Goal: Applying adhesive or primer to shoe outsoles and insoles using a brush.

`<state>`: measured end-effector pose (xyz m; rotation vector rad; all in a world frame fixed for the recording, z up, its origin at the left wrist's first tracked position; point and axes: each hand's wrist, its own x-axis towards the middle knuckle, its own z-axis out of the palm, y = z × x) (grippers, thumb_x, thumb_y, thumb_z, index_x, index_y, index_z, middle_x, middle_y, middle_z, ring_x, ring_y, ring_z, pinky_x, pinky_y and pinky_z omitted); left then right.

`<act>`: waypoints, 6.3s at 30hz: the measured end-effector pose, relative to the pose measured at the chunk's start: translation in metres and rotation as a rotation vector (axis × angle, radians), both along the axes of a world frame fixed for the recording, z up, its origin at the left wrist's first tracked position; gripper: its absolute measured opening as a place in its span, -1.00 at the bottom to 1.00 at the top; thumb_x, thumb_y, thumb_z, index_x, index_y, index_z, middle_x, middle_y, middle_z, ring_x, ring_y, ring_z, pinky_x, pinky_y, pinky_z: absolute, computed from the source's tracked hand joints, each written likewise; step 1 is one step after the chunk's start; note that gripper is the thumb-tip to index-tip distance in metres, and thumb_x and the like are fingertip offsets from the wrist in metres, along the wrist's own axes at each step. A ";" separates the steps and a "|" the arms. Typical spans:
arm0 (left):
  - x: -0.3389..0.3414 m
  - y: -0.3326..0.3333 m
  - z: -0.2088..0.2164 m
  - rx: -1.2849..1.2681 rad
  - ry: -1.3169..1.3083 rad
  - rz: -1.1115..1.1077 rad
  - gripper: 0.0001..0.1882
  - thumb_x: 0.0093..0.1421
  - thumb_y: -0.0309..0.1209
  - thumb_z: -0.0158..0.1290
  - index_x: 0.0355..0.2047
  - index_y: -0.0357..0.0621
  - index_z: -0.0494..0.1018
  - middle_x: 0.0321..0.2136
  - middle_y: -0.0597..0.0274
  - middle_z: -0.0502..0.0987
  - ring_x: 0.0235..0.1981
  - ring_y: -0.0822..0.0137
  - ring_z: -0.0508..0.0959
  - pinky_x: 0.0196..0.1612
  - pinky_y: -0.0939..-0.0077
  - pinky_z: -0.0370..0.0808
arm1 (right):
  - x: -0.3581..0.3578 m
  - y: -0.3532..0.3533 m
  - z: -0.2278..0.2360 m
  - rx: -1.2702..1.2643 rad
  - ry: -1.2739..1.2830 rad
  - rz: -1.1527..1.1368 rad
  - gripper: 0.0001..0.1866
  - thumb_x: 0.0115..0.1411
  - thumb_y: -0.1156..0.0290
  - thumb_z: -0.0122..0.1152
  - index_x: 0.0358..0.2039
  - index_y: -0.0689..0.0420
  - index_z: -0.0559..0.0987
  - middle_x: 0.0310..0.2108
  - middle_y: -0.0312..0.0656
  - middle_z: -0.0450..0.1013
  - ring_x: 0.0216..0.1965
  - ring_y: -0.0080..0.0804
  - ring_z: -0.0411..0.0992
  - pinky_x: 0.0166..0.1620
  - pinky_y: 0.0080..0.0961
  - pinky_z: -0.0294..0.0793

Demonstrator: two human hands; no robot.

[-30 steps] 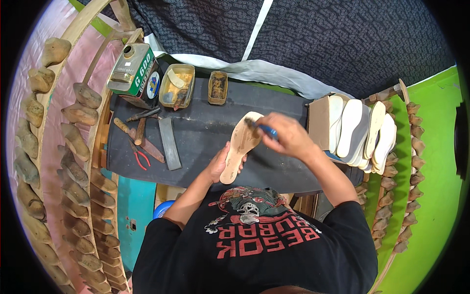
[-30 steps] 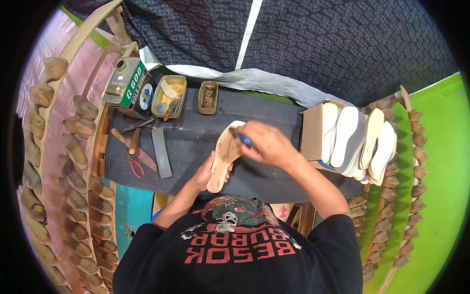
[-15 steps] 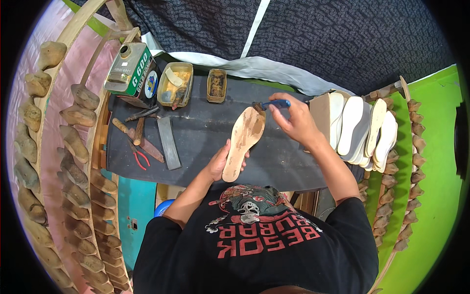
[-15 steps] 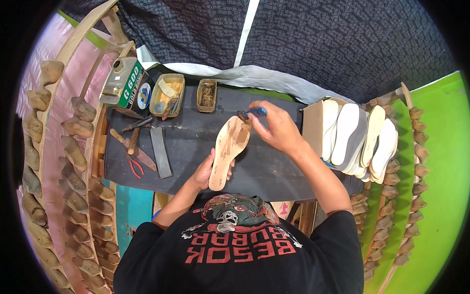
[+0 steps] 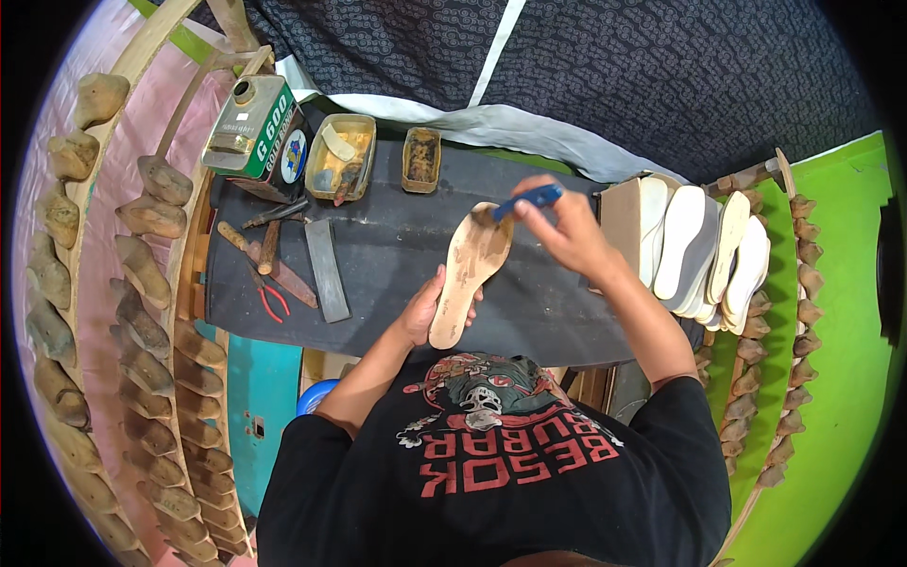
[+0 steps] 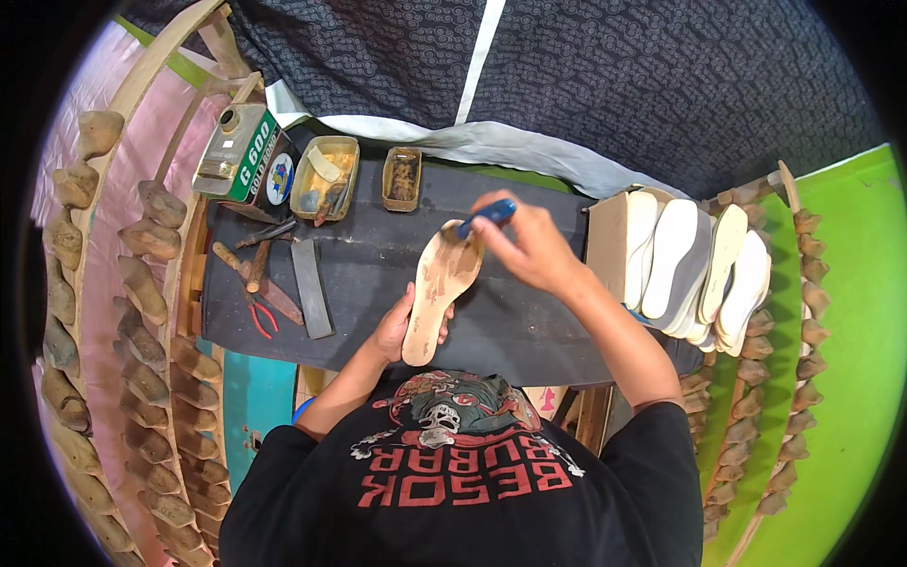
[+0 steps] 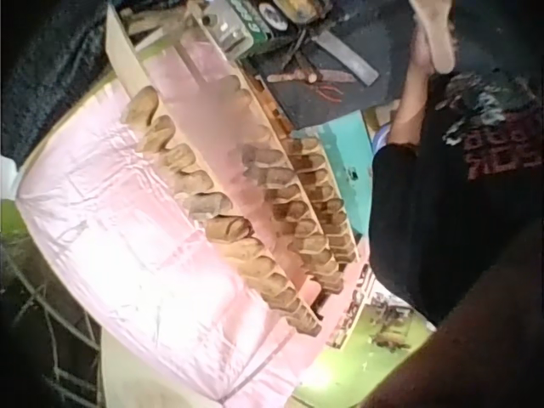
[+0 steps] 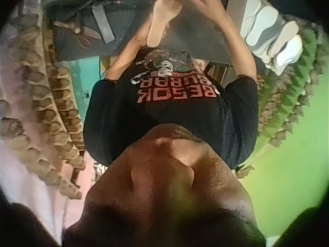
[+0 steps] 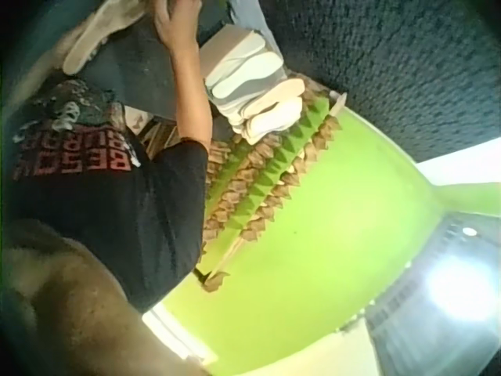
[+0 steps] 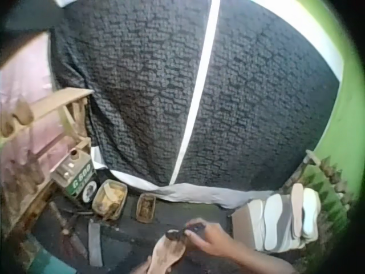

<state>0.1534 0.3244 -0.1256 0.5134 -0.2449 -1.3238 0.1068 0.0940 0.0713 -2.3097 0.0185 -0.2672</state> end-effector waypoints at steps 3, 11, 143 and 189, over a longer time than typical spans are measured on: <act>0.001 0.001 -0.001 0.008 -0.040 0.013 -0.30 0.42 0.21 -0.35 0.17 -0.15 0.32 -0.18 0.15 0.54 -0.30 0.35 0.62 -0.26 0.43 0.63 | 0.000 -0.004 -0.003 -0.096 -0.063 -0.089 -0.79 0.28 0.37 0.20 -0.15 0.21 0.51 -0.29 -0.02 0.55 -0.27 -0.08 0.57 -0.18 -0.31 0.53; -0.004 0.003 -0.008 0.040 -0.108 0.012 -0.30 0.42 0.22 -0.37 0.17 -0.14 0.32 -0.17 0.12 0.52 -0.29 0.32 0.61 -0.21 0.38 0.62 | -0.017 0.033 -0.009 -0.596 -0.235 0.368 -0.50 -0.09 0.40 0.41 -0.08 0.17 0.51 -0.33 -0.17 0.39 -0.30 -0.17 0.43 -0.23 -0.26 0.42; 0.023 0.015 -0.030 0.216 -0.015 0.251 -0.34 0.44 0.18 -0.33 0.15 -0.12 0.36 -0.20 0.19 0.56 -0.28 0.35 0.59 -0.19 0.42 0.58 | 0.154 -0.007 -0.130 -0.029 0.033 -0.196 -0.72 0.33 0.26 0.17 -0.28 0.26 0.47 -0.57 0.03 0.50 -0.52 -0.06 0.51 -0.38 -0.21 0.43; -0.035 -0.012 0.033 0.238 -0.223 0.334 -0.27 0.39 0.25 -0.34 0.12 -0.15 0.38 -0.21 0.16 0.58 -0.35 0.31 0.62 -0.30 0.36 0.66 | -0.044 -0.008 -0.001 -0.069 -0.081 0.110 -0.81 0.30 0.38 0.18 -0.17 0.23 0.50 -0.33 0.01 0.56 -0.31 -0.07 0.57 -0.22 -0.33 0.50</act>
